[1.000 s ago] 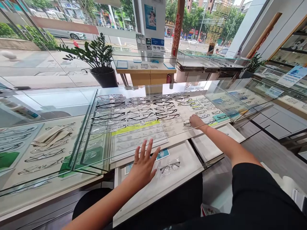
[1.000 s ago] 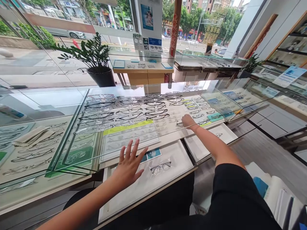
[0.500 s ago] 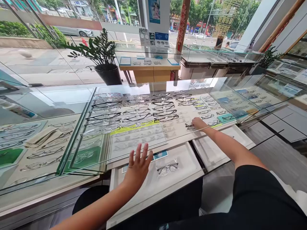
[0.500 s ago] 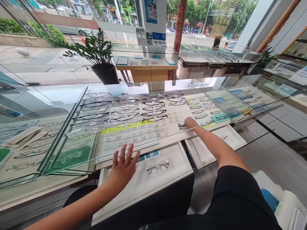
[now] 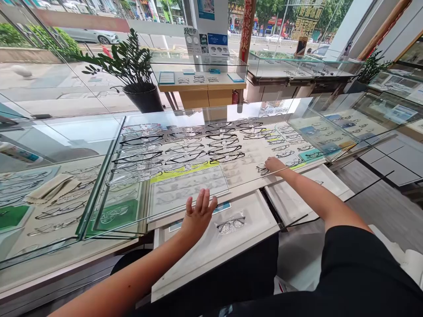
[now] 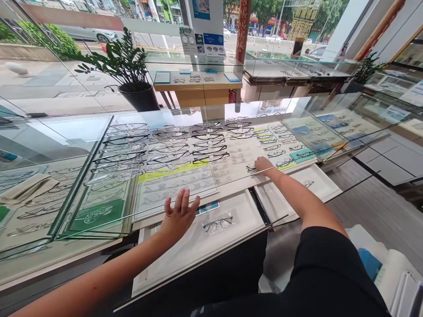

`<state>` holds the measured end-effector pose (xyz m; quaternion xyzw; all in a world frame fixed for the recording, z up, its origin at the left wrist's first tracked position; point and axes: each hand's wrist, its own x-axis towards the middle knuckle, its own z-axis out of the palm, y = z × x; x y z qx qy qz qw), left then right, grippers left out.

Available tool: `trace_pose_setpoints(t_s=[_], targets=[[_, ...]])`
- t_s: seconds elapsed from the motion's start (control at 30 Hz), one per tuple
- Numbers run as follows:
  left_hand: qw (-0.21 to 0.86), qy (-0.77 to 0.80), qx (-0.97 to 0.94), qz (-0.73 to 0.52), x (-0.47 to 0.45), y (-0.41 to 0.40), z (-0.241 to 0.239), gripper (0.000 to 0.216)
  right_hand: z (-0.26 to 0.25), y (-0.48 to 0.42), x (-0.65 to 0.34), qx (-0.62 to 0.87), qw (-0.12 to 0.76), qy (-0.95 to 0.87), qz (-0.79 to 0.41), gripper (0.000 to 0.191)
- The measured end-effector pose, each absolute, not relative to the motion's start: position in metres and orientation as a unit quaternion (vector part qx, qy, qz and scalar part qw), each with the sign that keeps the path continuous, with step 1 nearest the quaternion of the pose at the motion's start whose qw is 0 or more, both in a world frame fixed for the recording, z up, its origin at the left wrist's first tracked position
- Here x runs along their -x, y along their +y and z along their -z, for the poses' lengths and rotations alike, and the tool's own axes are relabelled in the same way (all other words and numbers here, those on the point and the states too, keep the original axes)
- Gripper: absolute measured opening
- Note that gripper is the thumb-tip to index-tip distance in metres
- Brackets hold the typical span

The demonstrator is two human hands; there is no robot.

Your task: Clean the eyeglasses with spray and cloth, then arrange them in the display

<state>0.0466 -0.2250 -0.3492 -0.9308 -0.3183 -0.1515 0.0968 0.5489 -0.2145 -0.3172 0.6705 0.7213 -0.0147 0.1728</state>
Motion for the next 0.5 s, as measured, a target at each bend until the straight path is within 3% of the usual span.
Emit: trace_pose_setpoints(t_s=[0.27,0.5], targets=[[0.251,-0.217,0.892,0.306,-0.050,-0.215,0.346,0.065,0.328,-0.227,-0.562,-0.688,0.186,0.701,-0.007,0.023],[0.264,-0.195,0.879,0.346,-0.057,-0.214,0.336,0.061,0.340,-0.233,-0.571,-0.694,0.168,0.700,-0.019,0.034]])
